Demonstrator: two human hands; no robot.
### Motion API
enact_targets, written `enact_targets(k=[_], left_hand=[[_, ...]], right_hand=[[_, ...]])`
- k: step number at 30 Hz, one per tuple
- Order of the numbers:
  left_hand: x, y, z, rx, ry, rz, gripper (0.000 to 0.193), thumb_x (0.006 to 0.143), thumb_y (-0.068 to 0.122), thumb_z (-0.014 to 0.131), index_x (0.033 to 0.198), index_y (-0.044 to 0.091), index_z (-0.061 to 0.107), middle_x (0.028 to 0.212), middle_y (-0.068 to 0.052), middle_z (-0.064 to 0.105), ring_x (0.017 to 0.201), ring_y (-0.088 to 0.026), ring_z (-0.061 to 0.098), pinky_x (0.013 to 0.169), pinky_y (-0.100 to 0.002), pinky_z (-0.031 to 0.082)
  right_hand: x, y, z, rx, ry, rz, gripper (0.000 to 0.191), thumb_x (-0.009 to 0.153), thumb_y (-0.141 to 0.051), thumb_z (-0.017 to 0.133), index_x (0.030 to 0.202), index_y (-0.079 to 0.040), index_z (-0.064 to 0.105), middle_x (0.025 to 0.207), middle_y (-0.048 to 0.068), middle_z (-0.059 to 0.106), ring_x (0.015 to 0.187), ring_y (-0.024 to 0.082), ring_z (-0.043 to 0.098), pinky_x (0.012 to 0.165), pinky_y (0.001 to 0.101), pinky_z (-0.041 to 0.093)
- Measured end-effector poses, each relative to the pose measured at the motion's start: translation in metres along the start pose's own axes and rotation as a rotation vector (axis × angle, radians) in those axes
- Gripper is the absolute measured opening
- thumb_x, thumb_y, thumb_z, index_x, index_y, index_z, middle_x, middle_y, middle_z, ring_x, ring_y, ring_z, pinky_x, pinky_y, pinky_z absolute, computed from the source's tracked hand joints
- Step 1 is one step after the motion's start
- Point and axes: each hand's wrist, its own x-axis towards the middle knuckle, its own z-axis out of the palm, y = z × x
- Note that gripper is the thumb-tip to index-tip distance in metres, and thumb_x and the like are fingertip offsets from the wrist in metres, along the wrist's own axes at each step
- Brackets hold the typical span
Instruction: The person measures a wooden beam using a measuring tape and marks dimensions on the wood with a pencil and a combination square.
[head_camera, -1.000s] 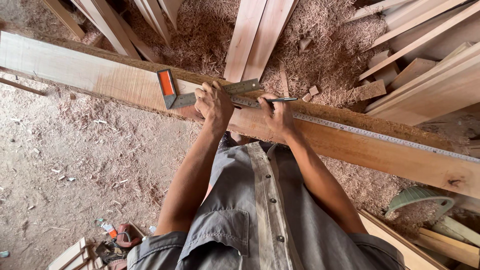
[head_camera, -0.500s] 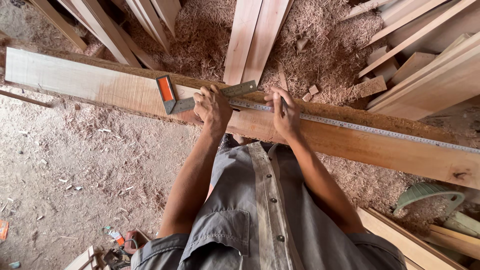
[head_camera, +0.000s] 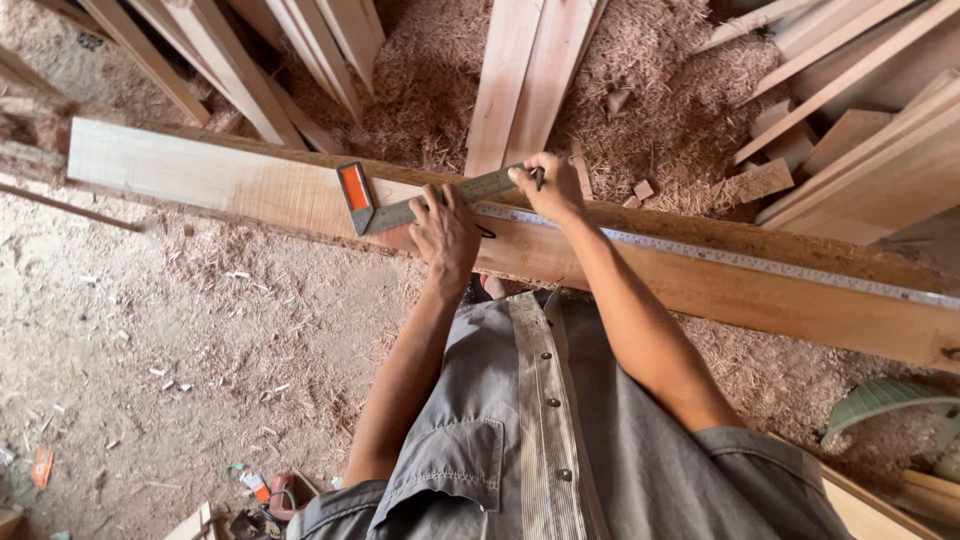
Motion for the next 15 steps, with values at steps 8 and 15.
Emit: enact_targets(k=[8,15], left_hand=[[-0.003,-0.005,-0.008,-0.012,-0.094,-0.052,0.043,0.105,0.039,0.053,0.131,0.005,0.050,0.126,-0.016,0.049,0.121,-0.035,0.050,0.086,-0.053,0.058],[0.002,-0.011,-0.011,0.031,-0.137,-0.008,0.037,0.102,0.027,0.053,0.133,0.006,0.048,0.131,-0.020,0.049,0.119,-0.041,0.050,0.078,-0.054,0.059]], right_hand=[[0.004,-0.056,0.046,-0.061,0.006,-0.083,0.029,0.090,-0.036,0.076,0.099,-0.007,0.075,0.074,0.003,0.072,0.050,0.008,0.053,0.042,0.0259,0.039],[-0.005,-0.038,0.048,0.083,0.206,-0.509,0.038,0.102,-0.021,0.053,0.129,0.004,0.061,0.093,0.009,0.071,0.043,0.006,0.054,0.028,0.0197,0.039]])
